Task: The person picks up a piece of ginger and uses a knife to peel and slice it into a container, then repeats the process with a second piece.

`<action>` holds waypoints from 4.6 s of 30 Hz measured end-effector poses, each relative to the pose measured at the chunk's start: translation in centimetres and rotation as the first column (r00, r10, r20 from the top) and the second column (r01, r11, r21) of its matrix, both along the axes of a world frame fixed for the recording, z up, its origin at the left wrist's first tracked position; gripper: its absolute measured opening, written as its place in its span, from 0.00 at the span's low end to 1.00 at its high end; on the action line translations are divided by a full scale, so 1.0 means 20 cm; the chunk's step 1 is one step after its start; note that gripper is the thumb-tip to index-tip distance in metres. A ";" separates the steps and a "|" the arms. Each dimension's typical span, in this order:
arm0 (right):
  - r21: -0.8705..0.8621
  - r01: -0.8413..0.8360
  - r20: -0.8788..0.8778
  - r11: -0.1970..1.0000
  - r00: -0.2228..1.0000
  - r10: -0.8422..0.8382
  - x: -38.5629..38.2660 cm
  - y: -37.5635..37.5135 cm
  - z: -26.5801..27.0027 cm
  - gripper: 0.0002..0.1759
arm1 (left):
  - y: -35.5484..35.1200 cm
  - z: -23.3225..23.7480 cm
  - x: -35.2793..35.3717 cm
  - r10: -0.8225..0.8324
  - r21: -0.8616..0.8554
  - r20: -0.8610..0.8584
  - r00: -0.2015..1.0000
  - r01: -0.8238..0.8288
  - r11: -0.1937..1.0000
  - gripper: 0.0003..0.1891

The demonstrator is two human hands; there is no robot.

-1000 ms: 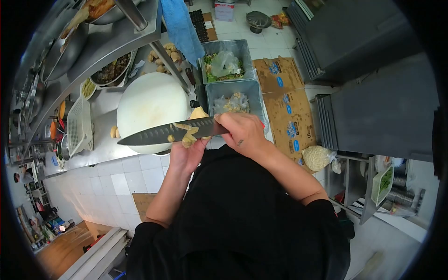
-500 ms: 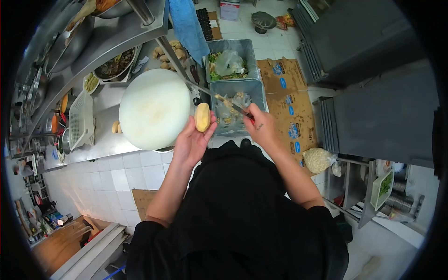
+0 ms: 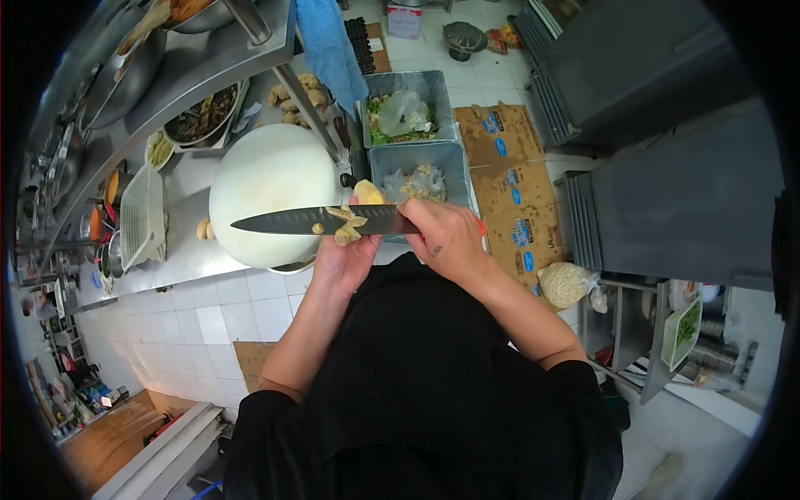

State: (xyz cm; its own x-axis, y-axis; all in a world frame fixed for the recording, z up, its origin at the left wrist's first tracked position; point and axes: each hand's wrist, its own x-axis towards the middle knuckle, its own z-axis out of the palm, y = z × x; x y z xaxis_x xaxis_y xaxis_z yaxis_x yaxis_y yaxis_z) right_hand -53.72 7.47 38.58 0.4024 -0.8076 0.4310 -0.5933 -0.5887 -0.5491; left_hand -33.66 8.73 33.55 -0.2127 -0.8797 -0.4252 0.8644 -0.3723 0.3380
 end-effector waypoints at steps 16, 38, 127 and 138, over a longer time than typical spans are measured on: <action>0.094 0.076 -0.055 0.993 0.996 -0.071 -0.20 -0.13 -0.33 0.11 | 0.04 0.11 0.04 -0.013 -0.076 0.165 0.986 0.026 0.997 0.20; 0.069 -0.072 -0.030 0.995 0.997 0.074 -0.08 -0.03 0.02 0.13 | 0.04 -0.01 0.01 0.005 -0.049 0.062 0.998 -0.002 0.999 0.18; 0.384 0.517 -0.116 0.765 0.849 -0.516 -0.47 0.26 -0.41 0.16 | -0.43 -0.32 -0.55 0.641 -0.293 0.721 -0.263 0.724 0.625 0.49; 0.346 0.682 -0.292 0.645 0.731 -0.617 -0.92 0.50 -0.43 0.17 | -0.61 -0.54 -0.52 0.621 -0.459 0.717 -0.317 0.455 0.763 0.24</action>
